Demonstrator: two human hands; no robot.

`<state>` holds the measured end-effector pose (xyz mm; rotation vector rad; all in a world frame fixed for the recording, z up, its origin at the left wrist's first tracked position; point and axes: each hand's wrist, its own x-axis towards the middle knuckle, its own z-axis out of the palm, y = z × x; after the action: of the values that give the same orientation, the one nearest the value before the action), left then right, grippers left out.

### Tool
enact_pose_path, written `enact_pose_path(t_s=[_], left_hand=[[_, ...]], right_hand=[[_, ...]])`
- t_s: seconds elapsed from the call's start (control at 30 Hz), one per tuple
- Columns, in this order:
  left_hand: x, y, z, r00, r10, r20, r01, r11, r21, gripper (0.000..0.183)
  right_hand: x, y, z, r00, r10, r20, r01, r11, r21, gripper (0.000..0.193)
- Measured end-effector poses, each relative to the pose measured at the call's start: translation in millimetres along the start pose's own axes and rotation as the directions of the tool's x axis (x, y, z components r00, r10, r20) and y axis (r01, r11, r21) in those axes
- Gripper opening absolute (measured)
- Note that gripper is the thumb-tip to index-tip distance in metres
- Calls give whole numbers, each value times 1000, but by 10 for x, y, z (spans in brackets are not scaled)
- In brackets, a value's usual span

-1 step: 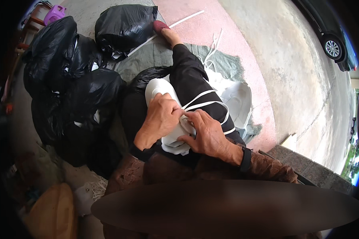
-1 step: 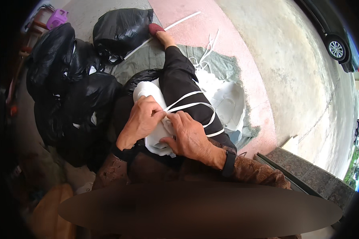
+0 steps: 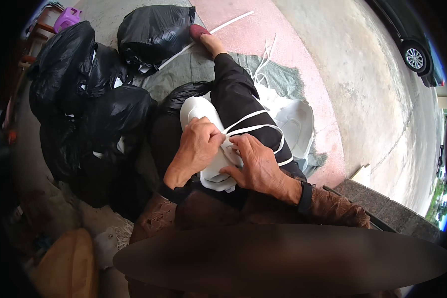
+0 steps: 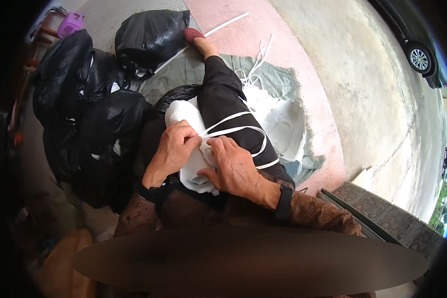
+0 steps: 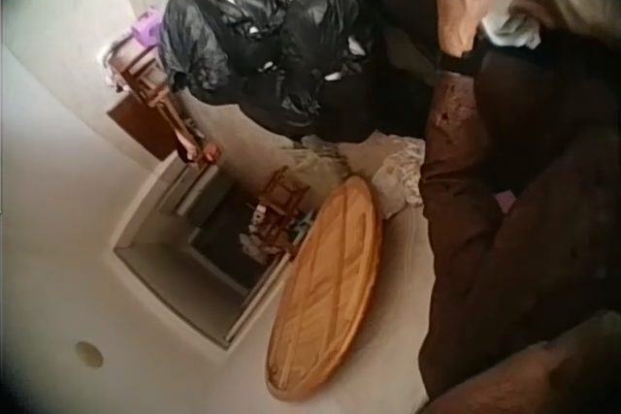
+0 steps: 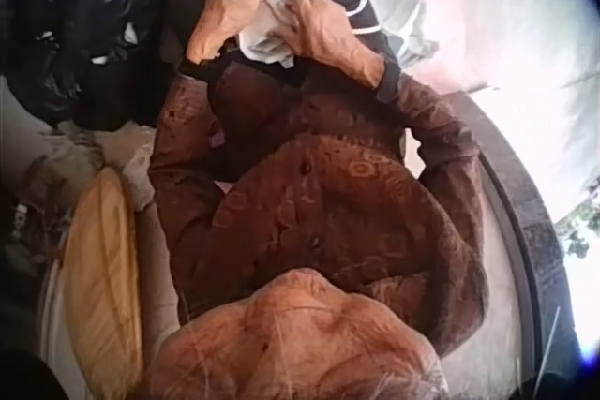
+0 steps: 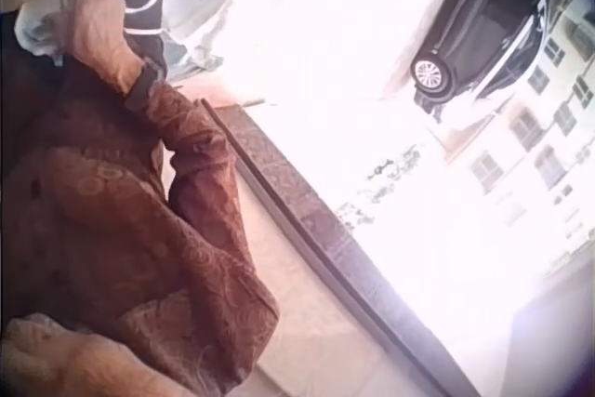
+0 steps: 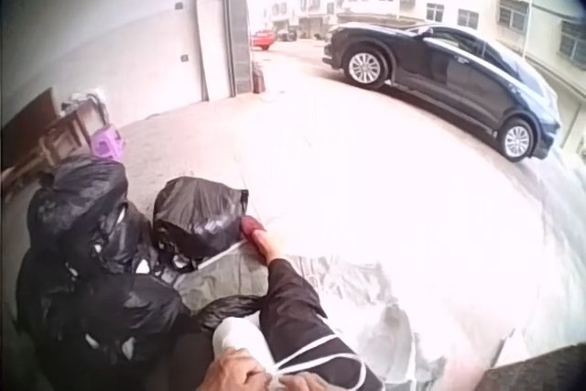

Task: Lacing up a white shoe while sitting on the floor.

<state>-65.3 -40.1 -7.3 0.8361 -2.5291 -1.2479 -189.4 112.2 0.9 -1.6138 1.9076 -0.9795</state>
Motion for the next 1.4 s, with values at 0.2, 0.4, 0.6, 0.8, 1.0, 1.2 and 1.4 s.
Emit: enact_pose_path(t_s=[0.2, 0.4, 0.6, 0.8, 1.0, 1.2, 1.4], left_hand=[[-318, -249, -531, 928, -370, 45, -38, -212, -977, 30], [-2258, -1484, -1629, 331, -886, -326, -357, 202, -912, 29], [-2178, -1185, -1086, 180, -837, -516, 52, 532, -845, 21], [-1346, -45, -361, 817, -563, -122, 283, 577, -766, 21], [-1003, -83, -108, 904, -423, -67, 267, 679, -684, 19], [-847, -292, -37, 932, -344, -112, 205, 756, -621, 19], [-644, -287, 20, 954, -278, -114, 191, 855, -483, 12]], right_hand=[[45, 151, 21, 995, -97, -15, 94, 984, -148, 27], [36, 85, 55, 997, -74, 16, 76, 985, -153, 25], [109, 179, 99, 986, -162, -48, 160, 986, -39, 14], [225, -145, -95, 886, -210, 414, 395, 810, -434, 36], [485, -120, -64, 793, -442, 419, 604, 662, -445, 18], [-193, -742, -40, 758, -459, 463, 519, 855, -3, 17], [-275, -452, 13, 885, -282, 371, 319, 947, -42, 16]])
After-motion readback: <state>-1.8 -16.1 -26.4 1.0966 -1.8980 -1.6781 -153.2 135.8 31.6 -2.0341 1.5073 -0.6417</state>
